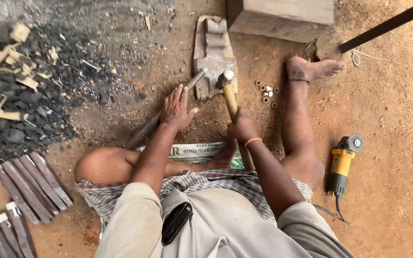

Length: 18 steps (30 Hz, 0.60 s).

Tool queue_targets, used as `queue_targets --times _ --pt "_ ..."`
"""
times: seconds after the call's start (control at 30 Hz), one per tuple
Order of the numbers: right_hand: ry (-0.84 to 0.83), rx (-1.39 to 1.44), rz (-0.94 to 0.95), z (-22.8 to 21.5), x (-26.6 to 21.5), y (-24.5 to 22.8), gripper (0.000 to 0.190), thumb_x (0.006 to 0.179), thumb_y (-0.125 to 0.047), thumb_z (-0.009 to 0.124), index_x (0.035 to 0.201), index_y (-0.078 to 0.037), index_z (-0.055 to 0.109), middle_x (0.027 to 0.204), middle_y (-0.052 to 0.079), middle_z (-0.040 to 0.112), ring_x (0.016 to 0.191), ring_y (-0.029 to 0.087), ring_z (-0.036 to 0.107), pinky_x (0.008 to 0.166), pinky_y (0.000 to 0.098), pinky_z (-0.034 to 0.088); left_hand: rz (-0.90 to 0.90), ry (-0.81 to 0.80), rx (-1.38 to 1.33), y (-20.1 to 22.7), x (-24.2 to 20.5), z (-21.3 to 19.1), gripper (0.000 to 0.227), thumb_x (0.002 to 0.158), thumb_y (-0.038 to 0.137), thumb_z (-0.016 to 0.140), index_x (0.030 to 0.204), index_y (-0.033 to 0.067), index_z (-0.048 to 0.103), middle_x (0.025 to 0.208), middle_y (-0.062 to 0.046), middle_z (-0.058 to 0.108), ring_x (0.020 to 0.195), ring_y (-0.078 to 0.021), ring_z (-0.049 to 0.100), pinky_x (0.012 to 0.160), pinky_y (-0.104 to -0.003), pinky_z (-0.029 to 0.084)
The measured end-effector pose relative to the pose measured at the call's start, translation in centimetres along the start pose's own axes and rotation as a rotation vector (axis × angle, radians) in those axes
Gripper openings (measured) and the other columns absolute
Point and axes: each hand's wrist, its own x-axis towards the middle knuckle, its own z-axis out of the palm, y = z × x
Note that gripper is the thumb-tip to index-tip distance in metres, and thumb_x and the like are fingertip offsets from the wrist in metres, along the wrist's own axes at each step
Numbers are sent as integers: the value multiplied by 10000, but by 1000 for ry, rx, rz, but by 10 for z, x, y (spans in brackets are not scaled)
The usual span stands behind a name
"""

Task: Manually shaping and finishing metal components using a hammer, chisel, and angle grinder.

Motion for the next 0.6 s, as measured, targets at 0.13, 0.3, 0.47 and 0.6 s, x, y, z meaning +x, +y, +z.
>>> queue_targets --times 0.13,0.3,0.47,0.6 --pt "-13 -76 8 2 -7 -1 446 934 -84 622 1295 -28 367 1015 308 683 861 413 724 725 475 647 -104 -194 98 -19 -27 -31 833 919 415 712 1566 42 343 1526 -164 451 1276 -291 510 1104 -514 392" --pt "8 -50 28 9 -9 3 493 925 -169 681 1285 -35 371 1043 297 669 919 411 711 806 492 625 -235 -193 130 -35 -58 -37 594 921 463 752 1297 39 575 1288 -164 588 1181 -303 571 1018 -475 474" --pt "11 -83 8 32 11 18 595 913 -195 704 1353 -35 338 1062 302 665 931 418 703 836 502 615 -293 -132 150 -56 -46 3 436 922 267 764 1263 39 618 1197 -165 619 1098 -295 599 955 -464 499" --pt "22 57 -8 33 25 19 549 872 -135 751 1295 -15 423 1038 280 688 865 374 708 779 477 615 -228 -105 157 -65 -30 9 350 905 224 757 1178 43 636 1155 -156 623 1080 -289 589 965 -464 479"
